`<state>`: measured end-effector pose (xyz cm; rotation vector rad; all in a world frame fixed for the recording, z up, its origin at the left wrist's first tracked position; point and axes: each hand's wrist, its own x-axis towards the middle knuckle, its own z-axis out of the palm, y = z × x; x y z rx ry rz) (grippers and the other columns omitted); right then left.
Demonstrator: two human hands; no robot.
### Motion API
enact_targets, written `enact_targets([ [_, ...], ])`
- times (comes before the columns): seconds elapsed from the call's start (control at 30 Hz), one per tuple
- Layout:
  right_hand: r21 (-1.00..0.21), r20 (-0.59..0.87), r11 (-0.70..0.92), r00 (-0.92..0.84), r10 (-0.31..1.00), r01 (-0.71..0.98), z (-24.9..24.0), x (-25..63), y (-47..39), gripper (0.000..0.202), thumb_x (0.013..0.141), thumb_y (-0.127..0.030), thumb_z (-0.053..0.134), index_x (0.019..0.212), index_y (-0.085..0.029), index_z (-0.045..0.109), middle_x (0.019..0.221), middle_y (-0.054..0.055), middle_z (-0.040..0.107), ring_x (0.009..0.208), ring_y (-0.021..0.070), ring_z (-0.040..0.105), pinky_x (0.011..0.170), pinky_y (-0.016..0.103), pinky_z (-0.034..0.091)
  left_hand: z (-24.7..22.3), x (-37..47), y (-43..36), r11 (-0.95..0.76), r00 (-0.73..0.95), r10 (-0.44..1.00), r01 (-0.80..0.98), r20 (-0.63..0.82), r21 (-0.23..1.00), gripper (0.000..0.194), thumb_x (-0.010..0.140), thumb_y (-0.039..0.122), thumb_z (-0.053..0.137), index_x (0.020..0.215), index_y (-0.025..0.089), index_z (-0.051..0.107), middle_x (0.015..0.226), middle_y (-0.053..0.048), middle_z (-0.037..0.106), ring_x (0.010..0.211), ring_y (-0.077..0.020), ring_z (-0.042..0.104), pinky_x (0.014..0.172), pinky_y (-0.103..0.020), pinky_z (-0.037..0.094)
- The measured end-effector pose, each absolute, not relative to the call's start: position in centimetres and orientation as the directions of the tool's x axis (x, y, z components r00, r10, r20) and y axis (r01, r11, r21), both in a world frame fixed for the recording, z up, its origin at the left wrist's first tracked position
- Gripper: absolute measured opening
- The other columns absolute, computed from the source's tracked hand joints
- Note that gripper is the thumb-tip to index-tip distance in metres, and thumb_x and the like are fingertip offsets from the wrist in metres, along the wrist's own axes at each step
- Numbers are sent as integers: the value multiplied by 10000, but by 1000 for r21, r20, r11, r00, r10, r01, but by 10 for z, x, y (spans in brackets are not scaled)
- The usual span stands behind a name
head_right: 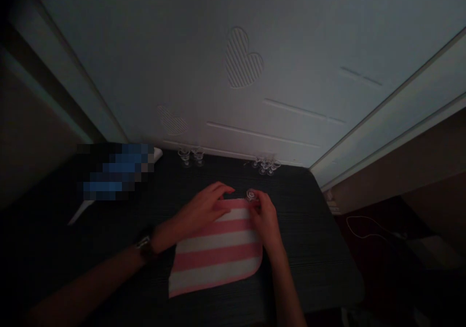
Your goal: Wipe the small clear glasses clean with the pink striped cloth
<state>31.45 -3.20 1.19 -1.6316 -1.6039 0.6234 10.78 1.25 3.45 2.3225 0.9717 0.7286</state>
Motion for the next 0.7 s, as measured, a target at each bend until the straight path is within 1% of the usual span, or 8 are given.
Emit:
enact_targets([
  [0.07,-784,174,97,67,982,614,15,322,-38,377,789,-110,485,1156,-190,519,1107,81,580,902,170,603,763,317,516,30,136,17,-612,617,731,401,293,681,376,787,195,603,1156,210,530,1117,-48,577,998,-190,552,863,-324,459],
  [0.17,-678,243,190,-27,970,710,23,336,-48,375,803,-53,418,1117,-207,553,1125,71,571,1004,169,569,890,346,473,19,165,28,-611,639,711,356,294,707,237,782,212,616,1016,182,606,992,-40,636,949,-199,571,841,-323,456],
  [0.23,-612,236,232,-106,966,756,25,344,-53,431,800,-11,371,1124,-212,573,1146,67,579,1070,166,540,966,359,426,13,175,35,-603,641,715,363,279,711,159,790,224,608,941,179,637,934,-34,653,900,-200,585,802,-320,459],
  [0.3,-576,207,247,-153,966,779,23,347,-56,491,781,22,350,1144,-212,584,1176,64,583,1105,166,521,991,362,410,9,179,40,-582,638,722,351,268,733,145,795,219,602,927,184,651,921,-27,663,878,-192,596,780,-304,460],
  [0.4,-552,203,240,-151,968,798,15,347,-59,530,760,45,353,1155,-209,599,1185,61,596,1115,174,508,999,366,403,7,180,43,-541,640,724,298,256,786,176,796,219,605,962,194,660,943,-19,679,879,-177,611,780,-285,463],
  [0.47,-550,211,231,-134,968,803,11,347,-59,535,763,48,352,1159,-206,605,1179,58,607,1103,177,510,991,365,406,7,181,43,-540,656,711,277,255,795,178,802,225,604,967,198,665,957,-18,683,886,-174,614,794,-284,463],
  [0.6,-534,188,218,-137,973,817,13,351,-59,531,780,46,355,1161,-217,615,1174,40,629,1078,182,518,956,360,420,9,181,40,-599,690,675,306,261,740,167,827,210,577,966,210,670,962,-23,682,907,-174,606,823,-294,458],
  [0.7,-475,134,181,-132,982,861,18,352,-61,544,789,39,371,1180,-258,605,1201,15,627,1080,199,518,907,372,429,12,174,39,-649,717,645,333,263,684,166,851,220,549,972,222,662,988,-23,677,936,-174,594,848,-310,455],
])
